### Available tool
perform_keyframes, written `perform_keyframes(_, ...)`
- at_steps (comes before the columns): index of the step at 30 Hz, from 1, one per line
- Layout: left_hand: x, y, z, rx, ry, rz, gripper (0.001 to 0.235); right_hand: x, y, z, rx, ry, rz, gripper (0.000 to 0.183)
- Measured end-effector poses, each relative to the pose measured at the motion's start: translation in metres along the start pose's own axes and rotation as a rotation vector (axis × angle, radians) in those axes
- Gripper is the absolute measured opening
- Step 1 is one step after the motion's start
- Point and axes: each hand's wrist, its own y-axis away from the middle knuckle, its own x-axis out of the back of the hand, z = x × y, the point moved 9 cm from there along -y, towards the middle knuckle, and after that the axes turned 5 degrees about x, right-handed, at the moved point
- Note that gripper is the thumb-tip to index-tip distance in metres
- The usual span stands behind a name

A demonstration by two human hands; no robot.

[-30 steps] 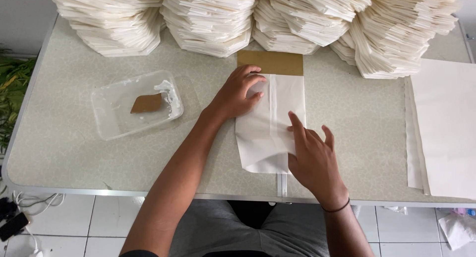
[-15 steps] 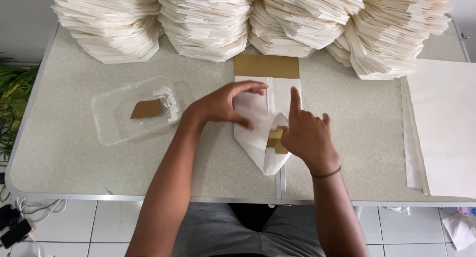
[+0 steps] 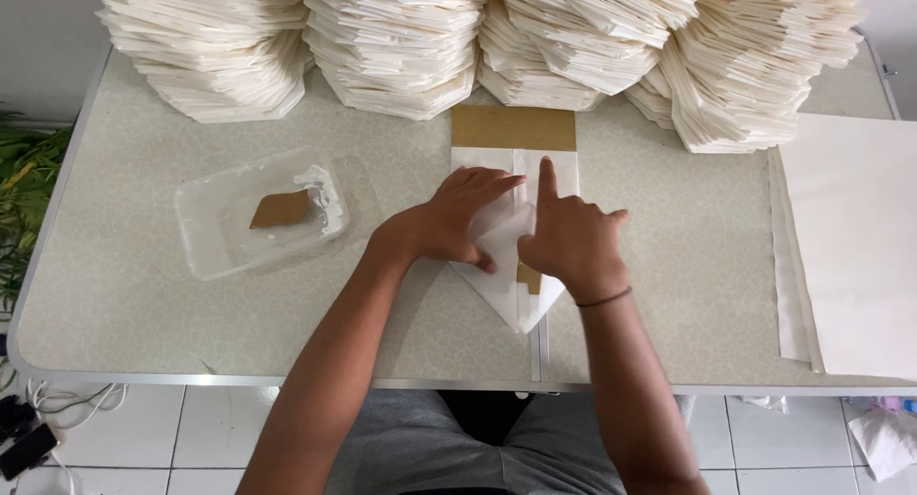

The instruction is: The person folds a white sheet of paper on a table using a brown cardboard template as a guide. They fold the sides inward to form a triangular shape, then fold the bottom up to create a pocket, and finally lift the finished paper to display it.

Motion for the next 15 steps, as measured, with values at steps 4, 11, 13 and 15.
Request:
perform_keyframes(4, -0.002, -0.003, -0.003, 0.004, 0.000, -0.009, 0.124, 0.027, 0.036, -0.003, 0.103, -0.179, -0.097, 0.102)
perform_keyframes(11, 0.000, -0.001, -0.001, 0.030, -0.058, -0.030, 0.116, 0.015, 0.044, 0.033, 0.372, -0.429, -0.193, 0.119)
perform_keyframes(13, -0.001, -0.002, -0.001, 0.041, -0.061, -0.033, 0.114, 0.006, 0.038, 0.036, 0.429, -0.453, -0.163, 0.126)
perform_keyframes(15, -0.001, -0.004, -0.002, 0.054, -0.067, -0.022, 0.113, 0.010, 0.032, 0.033, 0.475, -0.477, 0.001, 0.113)
